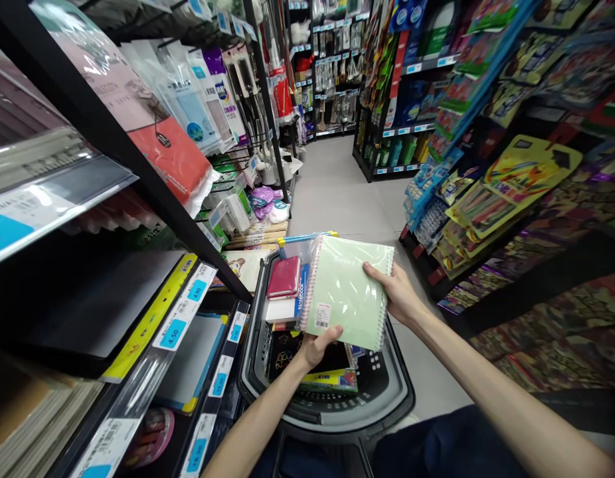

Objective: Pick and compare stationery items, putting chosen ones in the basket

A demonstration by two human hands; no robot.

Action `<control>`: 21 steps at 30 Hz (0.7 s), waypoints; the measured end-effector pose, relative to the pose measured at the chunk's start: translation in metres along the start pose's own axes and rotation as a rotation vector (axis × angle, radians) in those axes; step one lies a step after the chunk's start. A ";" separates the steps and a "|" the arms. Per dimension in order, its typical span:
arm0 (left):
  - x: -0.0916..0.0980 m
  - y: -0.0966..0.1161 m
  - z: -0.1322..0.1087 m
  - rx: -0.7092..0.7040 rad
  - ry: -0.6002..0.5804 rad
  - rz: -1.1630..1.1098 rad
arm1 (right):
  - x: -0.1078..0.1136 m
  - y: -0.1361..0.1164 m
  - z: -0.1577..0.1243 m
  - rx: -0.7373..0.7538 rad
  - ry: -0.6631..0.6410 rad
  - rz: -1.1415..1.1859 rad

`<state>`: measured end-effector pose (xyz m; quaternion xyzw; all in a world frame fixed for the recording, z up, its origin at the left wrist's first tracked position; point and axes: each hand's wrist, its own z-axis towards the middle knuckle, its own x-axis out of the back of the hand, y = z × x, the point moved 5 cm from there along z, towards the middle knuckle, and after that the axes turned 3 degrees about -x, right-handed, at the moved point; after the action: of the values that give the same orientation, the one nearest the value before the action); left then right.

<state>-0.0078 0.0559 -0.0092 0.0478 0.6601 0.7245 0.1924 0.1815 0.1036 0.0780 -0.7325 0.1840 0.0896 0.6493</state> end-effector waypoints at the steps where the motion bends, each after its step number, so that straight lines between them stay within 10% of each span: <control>1: -0.001 0.003 0.000 0.000 -0.010 0.015 | 0.000 0.000 0.000 0.001 -0.002 -0.003; 21: -0.001 0.012 -0.001 0.018 -0.005 -0.011 | 0.002 0.004 0.004 0.048 0.011 -0.083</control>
<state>-0.0099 0.0538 0.0028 0.0476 0.6663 0.7175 0.1974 0.1819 0.1068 0.0728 -0.7240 0.1591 0.0542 0.6690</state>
